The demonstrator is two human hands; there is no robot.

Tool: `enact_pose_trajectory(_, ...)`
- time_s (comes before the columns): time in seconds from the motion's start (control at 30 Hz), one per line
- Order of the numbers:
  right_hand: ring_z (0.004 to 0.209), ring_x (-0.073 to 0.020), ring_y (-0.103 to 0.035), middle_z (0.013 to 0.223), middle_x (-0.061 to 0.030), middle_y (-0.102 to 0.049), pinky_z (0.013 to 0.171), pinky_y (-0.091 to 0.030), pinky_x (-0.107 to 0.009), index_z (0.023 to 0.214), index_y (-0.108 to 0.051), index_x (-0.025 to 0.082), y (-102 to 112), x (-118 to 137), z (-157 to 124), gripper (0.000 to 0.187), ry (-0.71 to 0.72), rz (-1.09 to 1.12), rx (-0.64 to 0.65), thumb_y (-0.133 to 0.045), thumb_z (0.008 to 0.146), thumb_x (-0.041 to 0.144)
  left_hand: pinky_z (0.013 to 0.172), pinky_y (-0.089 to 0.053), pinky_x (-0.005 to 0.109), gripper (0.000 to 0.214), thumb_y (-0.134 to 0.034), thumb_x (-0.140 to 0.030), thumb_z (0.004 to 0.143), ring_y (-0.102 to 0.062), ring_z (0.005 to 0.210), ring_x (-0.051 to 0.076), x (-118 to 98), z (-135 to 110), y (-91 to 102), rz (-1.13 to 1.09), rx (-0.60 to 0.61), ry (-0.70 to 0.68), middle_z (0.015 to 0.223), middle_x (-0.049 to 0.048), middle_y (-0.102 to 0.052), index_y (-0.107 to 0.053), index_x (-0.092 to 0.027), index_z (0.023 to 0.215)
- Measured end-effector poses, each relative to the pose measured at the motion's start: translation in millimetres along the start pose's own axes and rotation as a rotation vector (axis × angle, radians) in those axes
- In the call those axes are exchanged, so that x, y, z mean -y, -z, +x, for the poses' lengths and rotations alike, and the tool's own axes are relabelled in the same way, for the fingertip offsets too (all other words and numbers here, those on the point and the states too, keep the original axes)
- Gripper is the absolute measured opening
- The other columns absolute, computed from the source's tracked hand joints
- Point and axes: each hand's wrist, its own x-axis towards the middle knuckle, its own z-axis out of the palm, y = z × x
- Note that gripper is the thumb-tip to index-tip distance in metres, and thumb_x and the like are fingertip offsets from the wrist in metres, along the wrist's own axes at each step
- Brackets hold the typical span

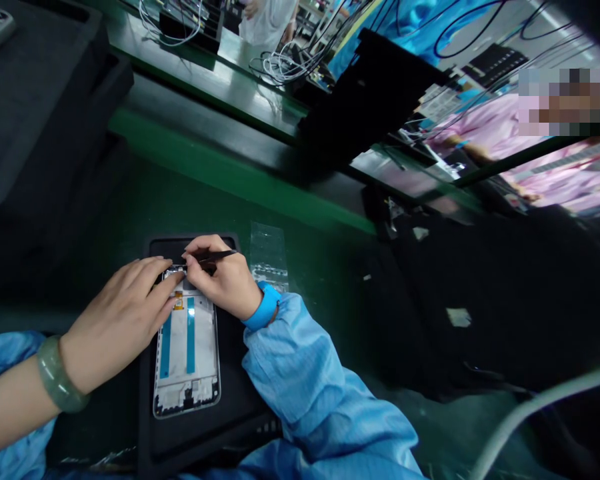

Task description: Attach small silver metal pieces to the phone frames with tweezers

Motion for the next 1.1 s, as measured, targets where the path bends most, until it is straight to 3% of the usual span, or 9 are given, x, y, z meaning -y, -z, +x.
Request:
enact_pose_trajectory(0.3,0.085,-0.0151,-0.064,0.093,-0.0049,-0.064,0.08,-0.053,-0.029,0.096,-0.052,0.02,-1,-4,2,0.012,0.036,-0.022,0.002,-0.048,0.086,0.025,0.094,-0.046,0.048,0.034,-0.044,-0.026,0.09,-0.051,0.112,0.031,0,0,0.5,0.002,-0.003,0.005,0.12,0.018,-0.054,-0.055,-0.01,0.118)
enact_pose_trajectory(0.57,0.084,-0.0157,-0.063,0.088,-0.0055,-0.065,0.081,-0.051,-0.03,0.091,-0.055,0.018,1,5,-2,0.009,0.154,-0.205,0.044,-0.047,0.087,0.021,0.096,-0.044,0.05,0.039,-0.042,-0.033,0.091,-0.05,0.115,0.032,3,-3,-0.3,-0.016,0.021,-0.011,0.123,0.0182,-0.054,-0.055,-0.009,0.119)
enact_pose_trajectory(0.77,0.072,-0.0108,-0.064,0.085,-0.0024,-0.063,0.064,-0.054,-0.021,0.09,-0.054,0.018,1,-7,-3,0.011,-0.091,0.137,-0.065,-0.054,0.085,0.028,0.098,-0.042,0.05,0.042,-0.04,-0.036,0.092,-0.049,0.117,0.03,5,-4,0.1,-0.043,0.049,0.004,0.126,0.0153,-0.053,-0.052,-0.014,0.126)
enact_pose_trajectory(1.1,0.073,-0.0107,-0.064,0.084,-0.0012,-0.062,0.068,-0.055,-0.021,0.088,-0.055,0.019,-1,-3,0,0.01,-0.106,0.148,-0.031,-0.056,0.084,0.028,0.098,-0.042,0.051,0.042,-0.041,-0.033,0.091,-0.048,0.117,0.032,5,-4,-0.2,-0.03,0.065,0.0,0.126,0.0164,-0.052,-0.051,-0.013,0.126)
